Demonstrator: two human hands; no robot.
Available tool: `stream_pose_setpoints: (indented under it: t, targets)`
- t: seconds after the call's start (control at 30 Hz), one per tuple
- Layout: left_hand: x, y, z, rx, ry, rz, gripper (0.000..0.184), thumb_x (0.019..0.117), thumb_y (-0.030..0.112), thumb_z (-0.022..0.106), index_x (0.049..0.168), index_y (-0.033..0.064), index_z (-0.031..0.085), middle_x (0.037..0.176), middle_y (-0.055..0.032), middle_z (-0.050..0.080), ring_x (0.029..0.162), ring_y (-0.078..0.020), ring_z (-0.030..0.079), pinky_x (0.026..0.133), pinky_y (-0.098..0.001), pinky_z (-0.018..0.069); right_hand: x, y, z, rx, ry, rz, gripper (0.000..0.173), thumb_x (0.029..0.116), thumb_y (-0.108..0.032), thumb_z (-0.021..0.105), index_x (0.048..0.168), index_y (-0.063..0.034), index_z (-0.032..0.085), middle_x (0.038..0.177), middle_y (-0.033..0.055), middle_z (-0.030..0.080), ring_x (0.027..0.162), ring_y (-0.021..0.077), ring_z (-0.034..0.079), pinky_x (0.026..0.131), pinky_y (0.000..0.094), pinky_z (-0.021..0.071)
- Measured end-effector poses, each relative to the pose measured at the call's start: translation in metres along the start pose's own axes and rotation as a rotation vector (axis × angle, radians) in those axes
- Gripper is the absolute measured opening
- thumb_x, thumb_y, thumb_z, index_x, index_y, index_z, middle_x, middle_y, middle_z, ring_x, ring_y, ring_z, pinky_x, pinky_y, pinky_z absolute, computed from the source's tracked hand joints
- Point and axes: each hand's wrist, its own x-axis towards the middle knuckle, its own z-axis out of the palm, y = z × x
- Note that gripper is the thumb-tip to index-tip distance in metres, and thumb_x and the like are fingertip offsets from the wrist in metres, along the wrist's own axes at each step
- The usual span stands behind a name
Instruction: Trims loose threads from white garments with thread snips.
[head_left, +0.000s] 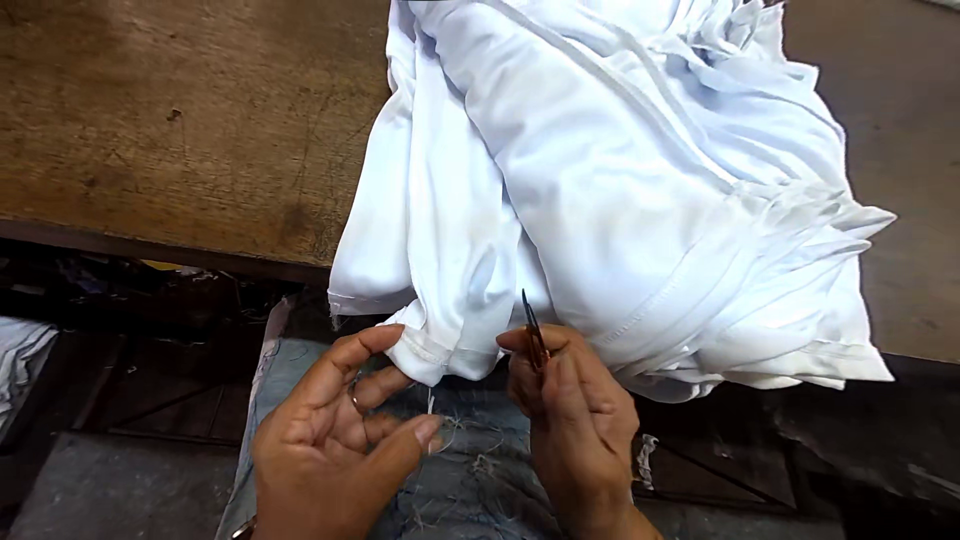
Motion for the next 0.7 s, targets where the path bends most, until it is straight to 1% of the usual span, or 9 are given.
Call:
stream_pose_setpoints:
  t: [0.03,0.1,0.17,0.3,0.4,0.53,0.6,0.67,0.7]
  targets:
    - [0.000,0.000,-0.001,-0.019,-0.020,0.015,0.057,0.0825,-0.001,0.077,0.136,0.0059,0.060,0.129,-0.0157,0.065,0.076,-0.0247,0.074,0.059,-0.0338,0.0655,0.000,0.001,0.001,-0.059,-0.020,-0.037,0.024,0.1050,-0.029,0.056,0.121,-0.0118,0.064,0.082,-0.0052,0.057,0.062,-0.0002,0.050,0.054,0.0159,0.0442]
    - [0.000,0.001,-0.002,-0.044,-0.055,0.030,0.049,0.0908,0.001,0.069,0.139,0.0031,0.058,0.130,-0.0173,0.064,0.078,-0.0242,0.073,0.058,-0.0327,0.0642,-0.001,0.006,0.009,-0.197,-0.049,-0.132,0.032,0.0907,-0.021,0.075,0.117,-0.0074,0.062,0.093,-0.0014,0.064,0.072,0.0019,0.057,0.060,0.0171,0.0504]
    - [0.000,0.002,-0.001,-0.024,-0.066,0.040,0.043,0.0957,0.001,0.061,0.138,0.0023,0.058,0.128,-0.0175,0.066,0.081,-0.0250,0.074,0.058,-0.0335,0.0647,0.001,0.010,0.020,-0.266,-0.026,-0.191,0.029,0.0848,-0.013,0.077,0.110,-0.0042,0.065,0.091,0.0006,0.065,0.074,0.0045,0.061,0.061,0.0194,0.0533]
    - [0.005,-0.003,0.000,0.171,-0.009,0.180,0.036,0.0963,0.000,0.061,0.132,0.0045,0.066,0.122,-0.0109,0.068,0.082,-0.0209,0.073,0.063,-0.0328,0.0655,0.012,0.006,0.019,-0.145,-0.033,-0.212,0.011,0.0917,0.000,0.063,0.102,0.0007,0.068,0.085,0.0028,0.064,0.073,0.0055,0.062,0.063,0.0191,0.0549]
    - [0.017,-0.009,-0.005,0.445,0.033,0.386,0.035,0.0893,0.003,0.071,0.124,0.0065,0.071,0.118,-0.0039,0.070,0.091,-0.0155,0.072,0.078,-0.0293,0.0645,0.017,0.000,0.005,-0.145,-0.121,-0.220,0.008,0.0932,-0.002,0.062,0.099,-0.0010,0.067,0.083,0.0010,0.062,0.070,0.0031,0.058,0.061,0.0166,0.0514]
    - [0.040,-0.006,-0.011,0.670,-0.017,0.590,0.019,0.0882,0.004,0.073,0.107,0.0044,0.076,0.110,-0.0028,0.070,0.096,-0.0102,0.068,0.083,-0.0234,0.0597,0.018,-0.008,-0.011,-0.149,-0.213,-0.221,0.006,0.0944,-0.005,0.061,0.097,-0.0012,0.066,0.079,-0.0005,0.060,0.068,0.0011,0.055,0.059,0.0143,0.0484]
    - [0.051,0.000,-0.013,0.698,-0.069,0.625,0.012,0.0883,0.006,0.072,0.099,0.0050,0.077,0.114,-0.0046,0.064,0.097,-0.0094,0.063,0.084,-0.0211,0.0559,0.018,-0.011,-0.017,-0.121,-0.231,-0.206,0.006,0.0944,-0.004,0.061,0.096,-0.0014,0.066,0.081,0.0000,0.061,0.070,0.0016,0.057,0.060,0.0148,0.0501]
    - [0.059,0.006,-0.014,0.608,-0.168,0.619,0.009,0.0907,0.005,0.071,0.098,0.0054,0.076,0.121,-0.0069,0.068,0.107,-0.0152,0.066,0.092,-0.0278,0.0576,0.018,-0.014,-0.024,-0.077,-0.231,-0.170,0.005,0.0937,-0.004,0.063,0.096,-0.0023,0.067,0.085,0.0006,0.064,0.074,0.0022,0.061,0.063,0.0151,0.0531]
    - [0.062,0.009,-0.014,0.537,-0.225,0.599,0.010,0.0921,0.004,0.069,0.100,0.0054,0.075,0.117,-0.0064,0.071,0.110,-0.0187,0.068,0.096,-0.0327,0.0577,0.018,-0.015,-0.027,-0.044,-0.229,-0.143,0.005,0.0935,-0.005,0.064,0.097,-0.0032,0.067,0.087,0.0003,0.065,0.074,0.0021,0.061,0.063,0.0151,0.0531]
